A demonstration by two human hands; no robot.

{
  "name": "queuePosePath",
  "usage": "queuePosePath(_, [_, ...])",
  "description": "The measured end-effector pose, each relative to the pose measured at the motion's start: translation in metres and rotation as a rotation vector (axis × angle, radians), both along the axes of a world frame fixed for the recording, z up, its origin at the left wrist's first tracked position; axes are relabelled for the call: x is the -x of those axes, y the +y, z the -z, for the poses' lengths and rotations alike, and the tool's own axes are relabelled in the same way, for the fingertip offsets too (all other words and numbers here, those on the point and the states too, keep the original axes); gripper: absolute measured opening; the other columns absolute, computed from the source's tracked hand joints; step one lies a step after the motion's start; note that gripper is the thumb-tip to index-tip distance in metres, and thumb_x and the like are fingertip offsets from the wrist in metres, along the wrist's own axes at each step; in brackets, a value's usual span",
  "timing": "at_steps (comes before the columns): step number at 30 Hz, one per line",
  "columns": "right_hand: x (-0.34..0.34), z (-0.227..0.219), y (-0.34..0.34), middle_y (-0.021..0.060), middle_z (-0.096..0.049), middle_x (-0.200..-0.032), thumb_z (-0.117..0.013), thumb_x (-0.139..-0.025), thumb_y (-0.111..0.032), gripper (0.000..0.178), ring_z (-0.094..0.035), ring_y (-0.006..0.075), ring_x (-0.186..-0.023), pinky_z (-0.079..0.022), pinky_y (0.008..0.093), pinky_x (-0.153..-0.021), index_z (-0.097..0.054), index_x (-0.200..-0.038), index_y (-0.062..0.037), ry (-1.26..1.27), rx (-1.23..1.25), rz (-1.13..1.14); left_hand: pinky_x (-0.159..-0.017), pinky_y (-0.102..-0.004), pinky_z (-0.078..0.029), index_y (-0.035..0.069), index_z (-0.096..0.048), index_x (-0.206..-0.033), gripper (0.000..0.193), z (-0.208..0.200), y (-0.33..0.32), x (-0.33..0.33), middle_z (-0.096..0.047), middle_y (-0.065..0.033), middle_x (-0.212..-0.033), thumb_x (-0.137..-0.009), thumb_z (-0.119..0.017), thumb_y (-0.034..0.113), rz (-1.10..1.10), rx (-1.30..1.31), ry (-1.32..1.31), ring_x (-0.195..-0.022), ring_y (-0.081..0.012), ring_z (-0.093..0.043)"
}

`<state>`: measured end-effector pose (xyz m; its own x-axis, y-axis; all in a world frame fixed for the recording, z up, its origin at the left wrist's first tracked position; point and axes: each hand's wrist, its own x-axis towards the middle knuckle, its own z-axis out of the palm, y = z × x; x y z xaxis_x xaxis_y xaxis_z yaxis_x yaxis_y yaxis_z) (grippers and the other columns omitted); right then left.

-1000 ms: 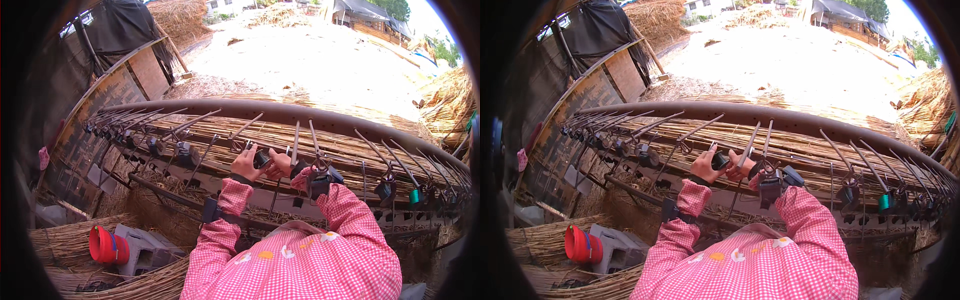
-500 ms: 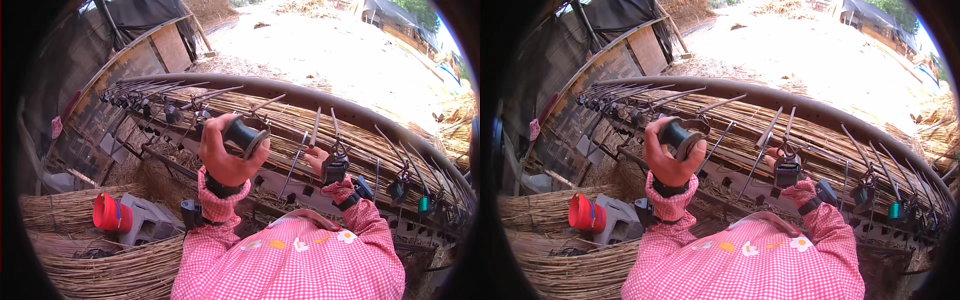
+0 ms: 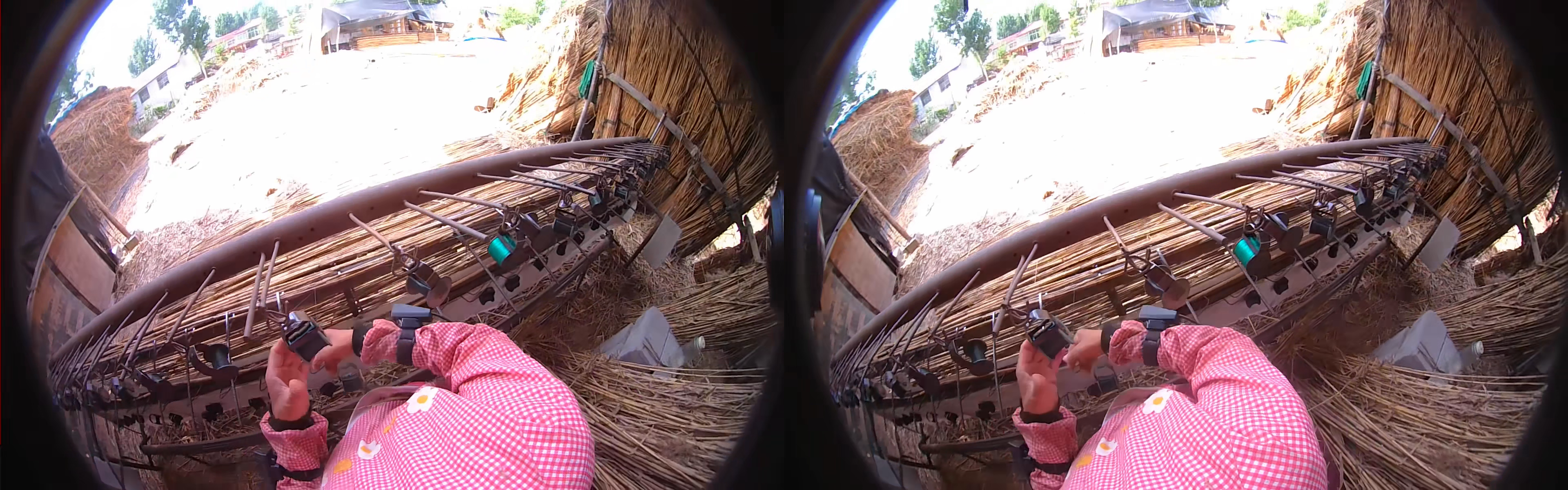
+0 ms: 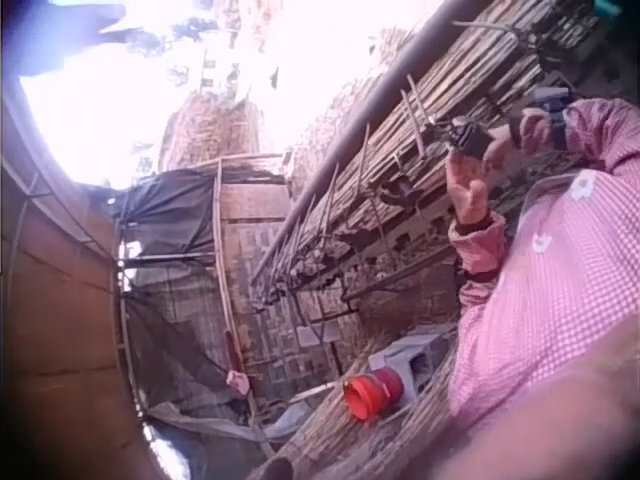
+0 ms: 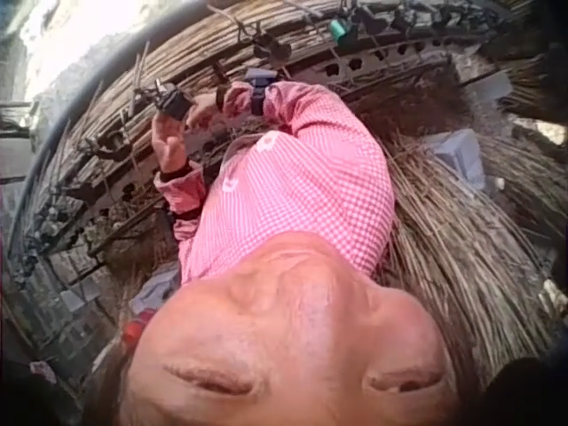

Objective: Threading and placing spools onto a machine for weaving straw or reed mats.

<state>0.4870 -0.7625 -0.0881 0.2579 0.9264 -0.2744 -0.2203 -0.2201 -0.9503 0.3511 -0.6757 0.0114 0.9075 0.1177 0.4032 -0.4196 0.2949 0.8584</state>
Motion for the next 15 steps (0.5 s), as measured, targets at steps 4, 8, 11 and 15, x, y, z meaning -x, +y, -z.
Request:
queuePosePath(4, [0.039, -0.029, -0.042, 0.002, -0.058, -0.075, -0.053, -0.082, -0.022, 0.022, -0.053, 0.0077, -0.068, -0.043, 0.0227, -0.061, -0.057, -0.086, -0.001, -0.424, -0.269, -0.174, -0.068, -0.0302, -0.047, 0.003, -0.037, -0.115, 0.064, -0.043, -0.066, -0.023, -0.051, -0.0108, -0.103, -0.077, -0.051, 0.052, -0.243, 0.051, -0.14, -0.089, -0.0205, -0.055])
queuePosePath(8, [0.058, -0.048, -0.074, 0.0039, -0.059, -0.076, -0.05, -0.083, -0.024, 0.024, -0.055, 0.0113, -0.065, -0.045, 0.0266, -0.063, -0.056, -0.099, -0.0066, 0.499, -0.47, 0.27, -0.028, -0.0212, -0.027, 0.005, -0.047, -0.089, 0.042, -0.07, -0.086, -0.03, -0.049, -0.0069, -0.063, -0.086, -0.036, 0.046, -0.124, 0.438, 0.152, -0.04, -0.0112, -0.04])
queuePosePath(11, [0.05, -0.063, -0.098, 0.0055, -0.059, -0.088, -0.045, -0.083, -0.018, 0.033, -0.057, 0.0166, -0.078, -0.047, 0.031, -0.069, -0.045, -0.114, -0.0087, 0.893, -0.649, -0.041, -0.03, -0.02, -0.029, 0.007, -0.045, -0.089, 0.037, -0.096, -0.072, -0.036, -0.049, -0.0053, -0.058, -0.087, -0.037, 0.042, 0.394, 0.328, 0.295, -0.04, -0.0121, -0.043])
queuePosePath(15, [0.057, -0.077, -0.094, 0.0116, -0.049, -0.114, -0.046, -0.077, -0.024, 0.051, -0.047, 0.025, -0.102, -0.034, 0.0437, -0.09, -0.034, -0.125, -0.0133, 1.058, -0.893, -0.041, -0.049, -0.0189, -0.041, -0.002, -0.05, -0.094, 0.055, -0.061, -0.061, -0.008, -0.055, -0.0105, -0.079, -0.085, -0.035, 0.05, -0.168, -0.465, -0.024, -0.052, -0.0104, -0.049])
